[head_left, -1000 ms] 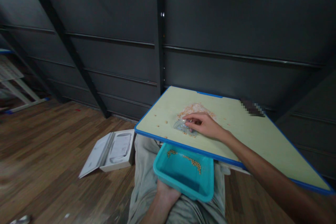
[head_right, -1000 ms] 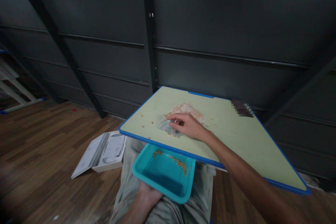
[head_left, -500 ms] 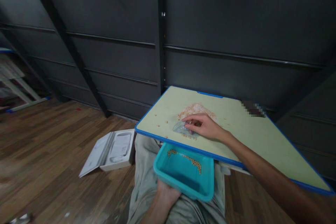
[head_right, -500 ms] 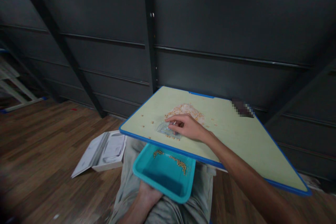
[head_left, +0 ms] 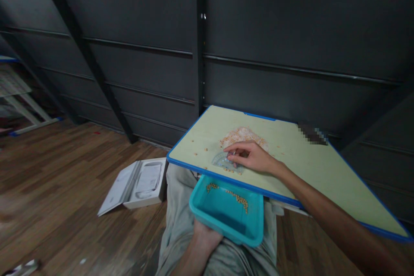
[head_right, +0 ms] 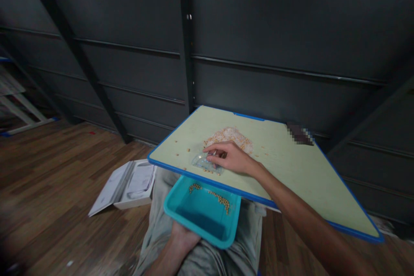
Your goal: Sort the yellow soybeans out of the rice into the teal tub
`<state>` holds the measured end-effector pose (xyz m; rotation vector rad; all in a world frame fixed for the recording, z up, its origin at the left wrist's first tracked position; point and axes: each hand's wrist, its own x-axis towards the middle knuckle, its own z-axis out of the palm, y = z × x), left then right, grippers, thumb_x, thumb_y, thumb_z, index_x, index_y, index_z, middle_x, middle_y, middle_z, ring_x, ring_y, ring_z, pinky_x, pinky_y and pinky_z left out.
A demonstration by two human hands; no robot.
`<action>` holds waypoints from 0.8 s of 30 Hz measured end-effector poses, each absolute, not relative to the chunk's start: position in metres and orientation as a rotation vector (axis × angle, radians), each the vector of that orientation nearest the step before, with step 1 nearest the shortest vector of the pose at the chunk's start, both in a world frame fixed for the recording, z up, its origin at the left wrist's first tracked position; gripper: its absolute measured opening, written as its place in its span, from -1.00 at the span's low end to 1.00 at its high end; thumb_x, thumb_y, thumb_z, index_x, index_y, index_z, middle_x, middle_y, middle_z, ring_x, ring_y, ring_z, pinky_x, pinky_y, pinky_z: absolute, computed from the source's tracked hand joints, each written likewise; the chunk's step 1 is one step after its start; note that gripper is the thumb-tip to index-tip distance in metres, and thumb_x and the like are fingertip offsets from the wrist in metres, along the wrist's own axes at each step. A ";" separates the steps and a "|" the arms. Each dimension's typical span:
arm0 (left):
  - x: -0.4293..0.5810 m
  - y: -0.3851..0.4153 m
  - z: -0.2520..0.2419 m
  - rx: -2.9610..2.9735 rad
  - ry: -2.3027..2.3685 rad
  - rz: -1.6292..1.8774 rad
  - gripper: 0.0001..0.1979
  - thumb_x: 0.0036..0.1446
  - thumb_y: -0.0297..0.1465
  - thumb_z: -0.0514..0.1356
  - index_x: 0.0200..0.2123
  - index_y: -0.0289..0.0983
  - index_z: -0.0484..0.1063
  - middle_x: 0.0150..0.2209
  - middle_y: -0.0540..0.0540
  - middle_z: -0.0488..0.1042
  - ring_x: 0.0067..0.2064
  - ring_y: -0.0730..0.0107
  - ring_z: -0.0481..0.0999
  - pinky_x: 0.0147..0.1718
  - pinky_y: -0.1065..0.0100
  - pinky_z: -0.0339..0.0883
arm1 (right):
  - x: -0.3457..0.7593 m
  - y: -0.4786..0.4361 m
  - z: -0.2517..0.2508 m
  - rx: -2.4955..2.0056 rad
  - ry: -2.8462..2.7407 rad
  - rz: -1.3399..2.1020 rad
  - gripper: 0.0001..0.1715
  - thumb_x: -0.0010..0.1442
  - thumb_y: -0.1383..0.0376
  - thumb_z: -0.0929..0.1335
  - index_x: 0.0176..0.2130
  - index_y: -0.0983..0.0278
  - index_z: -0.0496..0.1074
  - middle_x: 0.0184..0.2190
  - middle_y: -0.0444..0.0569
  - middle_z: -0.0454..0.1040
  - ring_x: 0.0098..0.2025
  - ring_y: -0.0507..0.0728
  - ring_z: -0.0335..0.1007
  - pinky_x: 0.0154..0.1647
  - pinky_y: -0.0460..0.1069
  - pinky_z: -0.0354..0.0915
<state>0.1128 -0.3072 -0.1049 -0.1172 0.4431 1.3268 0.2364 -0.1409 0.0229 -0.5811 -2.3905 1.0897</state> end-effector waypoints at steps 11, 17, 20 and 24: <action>0.114 -0.305 -0.117 -0.087 0.380 1.369 -0.66 0.20 -0.21 0.14 -0.06 -0.16 0.61 0.00 -0.19 0.70 0.23 -0.12 0.50 0.24 -0.20 0.31 | 0.236 -0.143 0.023 -0.572 -2.400 1.133 -0.66 0.27 0.17 0.45 0.00 0.27 0.59 -0.41 -0.05 0.62 -0.42 0.04 0.48 -0.38 -0.05 0.35; 0.115 -0.303 -0.125 -0.070 0.298 1.407 -0.57 0.27 -0.15 0.06 0.00 -0.20 0.59 0.02 -0.22 0.69 0.27 -0.08 0.46 0.31 -0.25 0.18 | 0.236 -0.143 0.020 -0.547 -2.402 1.238 -0.63 0.25 0.15 0.47 0.00 0.27 0.58 -0.47 -0.05 0.63 -0.43 0.08 0.54 -0.39 -0.04 0.38; 0.114 -0.304 -0.126 -0.056 0.278 1.400 -0.56 0.28 -0.11 0.06 -0.01 -0.19 0.59 -0.02 -0.19 0.72 0.28 -0.03 0.46 0.35 -0.18 0.15 | 0.236 -0.143 0.019 -0.522 -2.405 1.275 -0.61 0.23 0.13 0.48 -0.01 0.27 0.58 -0.47 -0.05 0.64 -0.44 0.09 0.57 -0.38 -0.04 0.42; 0.113 -0.305 -0.125 -0.036 0.321 1.400 -0.56 0.25 -0.05 0.08 -0.08 -0.16 0.61 -0.10 -0.16 0.74 0.28 -0.01 0.46 0.36 -0.15 0.13 | 0.237 -0.143 0.020 -0.509 -2.399 1.310 -0.59 0.20 0.12 0.50 -0.02 0.28 0.57 -0.45 -0.04 0.65 -0.41 0.09 0.59 -0.34 -0.03 0.45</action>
